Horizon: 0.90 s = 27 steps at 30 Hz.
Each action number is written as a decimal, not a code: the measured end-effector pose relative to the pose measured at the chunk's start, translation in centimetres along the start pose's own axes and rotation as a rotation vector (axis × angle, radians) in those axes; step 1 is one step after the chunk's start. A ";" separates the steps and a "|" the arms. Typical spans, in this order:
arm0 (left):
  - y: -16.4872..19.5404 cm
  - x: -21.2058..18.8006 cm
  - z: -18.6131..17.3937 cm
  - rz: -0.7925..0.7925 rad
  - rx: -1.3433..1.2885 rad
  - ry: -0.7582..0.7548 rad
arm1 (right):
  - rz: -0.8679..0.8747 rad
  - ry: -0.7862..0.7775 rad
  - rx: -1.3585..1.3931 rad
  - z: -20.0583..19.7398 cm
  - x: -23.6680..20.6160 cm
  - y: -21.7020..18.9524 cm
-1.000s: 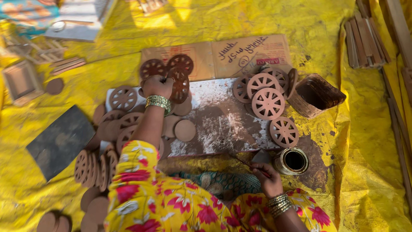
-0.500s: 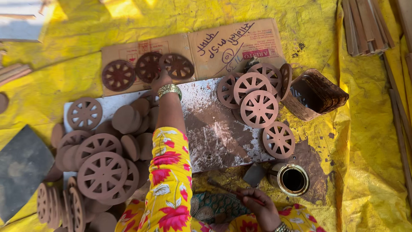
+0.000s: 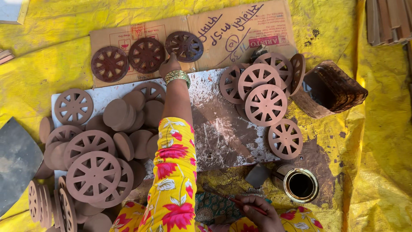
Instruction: The person sits on the ground and uses a brush to apply dark paint from a can onto wheel-shaped clay pieces. They hold each piece steady with one hand, brush its surface, then set the finished piece aside with other completed pieces and pick up the next unpainted one.
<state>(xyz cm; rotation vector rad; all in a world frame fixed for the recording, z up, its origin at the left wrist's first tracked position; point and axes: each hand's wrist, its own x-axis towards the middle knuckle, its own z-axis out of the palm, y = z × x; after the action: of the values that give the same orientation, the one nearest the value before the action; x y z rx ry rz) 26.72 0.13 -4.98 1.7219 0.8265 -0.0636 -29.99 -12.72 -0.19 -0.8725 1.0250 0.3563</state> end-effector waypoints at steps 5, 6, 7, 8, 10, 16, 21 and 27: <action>0.2 0.4 -0.3 0.021 0.025 -0.045 | 0.015 -0.014 -0.045 0.0 -0.2 0.1; 0.2 0.6 -0.3 0.024 0.029 -0.058 | 0.008 -0.028 -0.037 0.0 -0.3 0.1; 0.3 0.8 -0.3 0.030 0.031 -0.067 | 0.001 -0.042 -0.030 0.0 -0.4 0.1; 0.2 1.0 -0.4 0.035 0.033 -0.077 | 0.003 -0.037 -0.035 0.0 -0.6 0.1; -0.1 1.3 -0.4 0.058 0.001 -0.096 | 0.006 -0.029 -0.041 0.2 -0.8 0.0; -1.6 1.9 -1.0 0.370 -0.257 -0.152 | 0.007 -0.027 0.025 0.6 -1.0 -0.5; -3.6 -0.1 -6.1 0.895 0.097 -0.041 | -0.064 -0.128 -0.006 0.4 -0.5 -0.7; -7.8 -11.3 -19.4 0.602 0.260 -0.708 | -0.179 -0.123 0.012 1.5 1.1 -2.0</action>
<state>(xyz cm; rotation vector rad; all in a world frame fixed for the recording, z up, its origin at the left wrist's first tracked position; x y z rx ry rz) 6.84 12.06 0.07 1.9364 -0.2368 -0.3593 -27.35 -12.95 0.12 -0.9126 0.8280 0.2488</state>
